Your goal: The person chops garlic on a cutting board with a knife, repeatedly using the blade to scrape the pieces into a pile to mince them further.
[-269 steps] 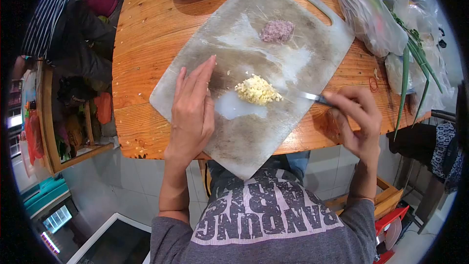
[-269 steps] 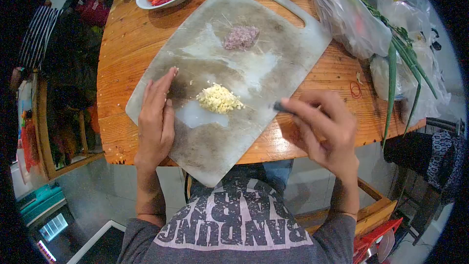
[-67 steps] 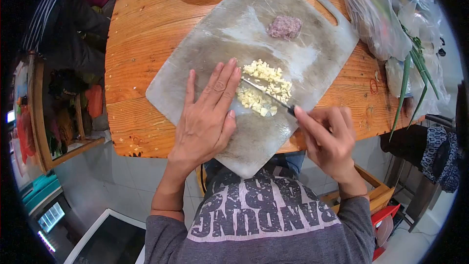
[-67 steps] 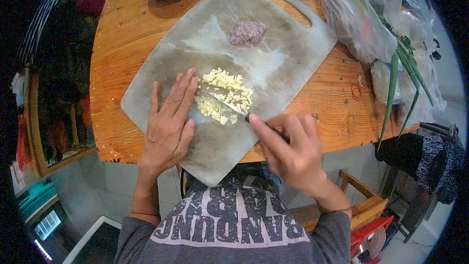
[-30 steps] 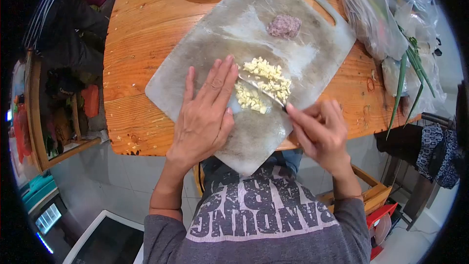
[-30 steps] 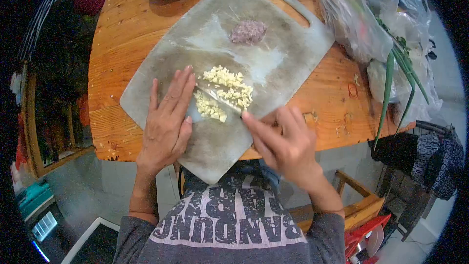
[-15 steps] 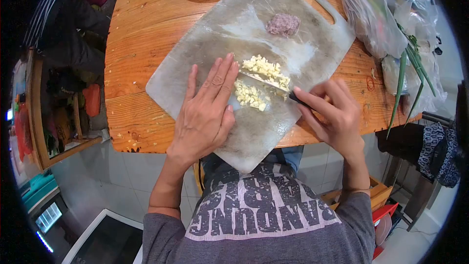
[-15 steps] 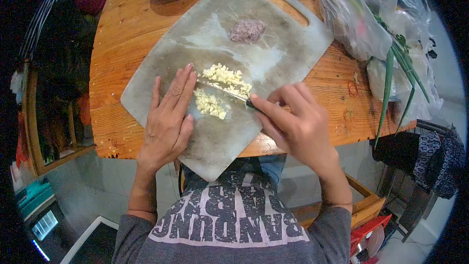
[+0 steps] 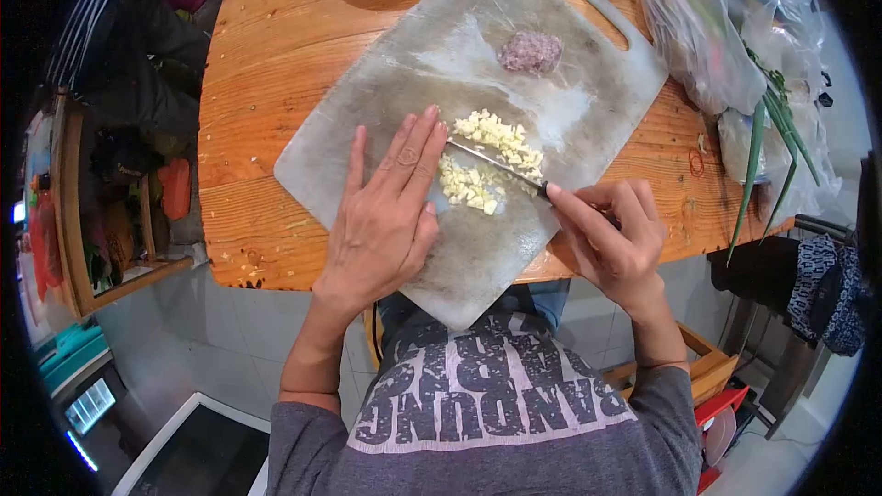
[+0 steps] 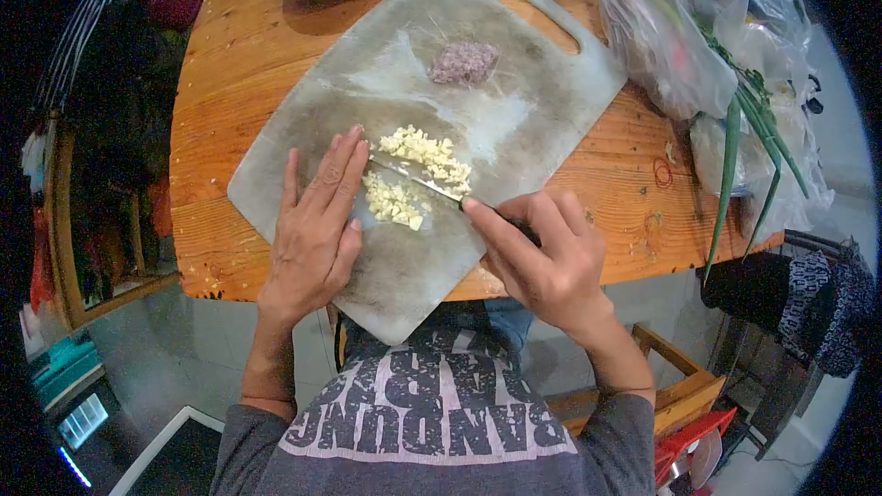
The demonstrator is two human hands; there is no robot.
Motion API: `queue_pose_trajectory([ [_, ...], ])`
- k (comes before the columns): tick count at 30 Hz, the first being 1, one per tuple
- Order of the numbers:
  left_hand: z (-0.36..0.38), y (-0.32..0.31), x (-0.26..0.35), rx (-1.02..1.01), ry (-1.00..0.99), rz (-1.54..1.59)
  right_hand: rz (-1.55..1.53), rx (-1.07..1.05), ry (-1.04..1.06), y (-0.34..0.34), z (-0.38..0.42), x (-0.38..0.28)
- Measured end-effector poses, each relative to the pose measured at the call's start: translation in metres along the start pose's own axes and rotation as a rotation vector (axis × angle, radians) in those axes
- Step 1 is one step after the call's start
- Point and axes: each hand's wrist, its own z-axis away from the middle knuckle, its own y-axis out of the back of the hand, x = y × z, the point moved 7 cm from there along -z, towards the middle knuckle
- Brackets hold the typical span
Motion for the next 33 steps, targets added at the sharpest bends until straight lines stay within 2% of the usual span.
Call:
queue_pose_trajectory([
  [2,0.0,0.002,0.0,0.037,-0.005,-0.024,0.017,0.002,-0.038,-0.007,0.0,0.003],
  [6,0.004,0.0,0.001,0.01,-0.001,-0.003,0.111,-0.004,0.05,0.002,-0.009,0.002],
  [7,0.004,0.0,0.001,0.014,-0.004,0.004,-0.034,-0.062,-0.069,-0.004,-0.01,0.017],
  [10,0.0,0.001,-0.001,0.039,0.005,0.016,-0.004,-0.069,0.006,0.009,-0.019,0.007],
  [13,-0.001,0.002,-0.001,0.029,0.004,0.014,0.068,-0.03,0.067,0.005,-0.019,0.01],
  [21,0.002,0.001,0.0,0.009,0.005,-0.002,0.087,0.06,0.009,-0.003,-0.017,0.014],
  [24,-0.001,0.002,-0.002,0.034,0.002,-0.009,0.151,0.092,0.077,0.009,-0.017,0.004],
  [29,0.001,0.002,-0.001,0.025,-0.009,-0.005,0.112,0.022,0.012,0.008,-0.018,0.0],
  [33,-0.001,0.007,-0.001,0.053,-0.026,0.014,0.11,0.085,0.067,0.015,-0.029,0.001],
])
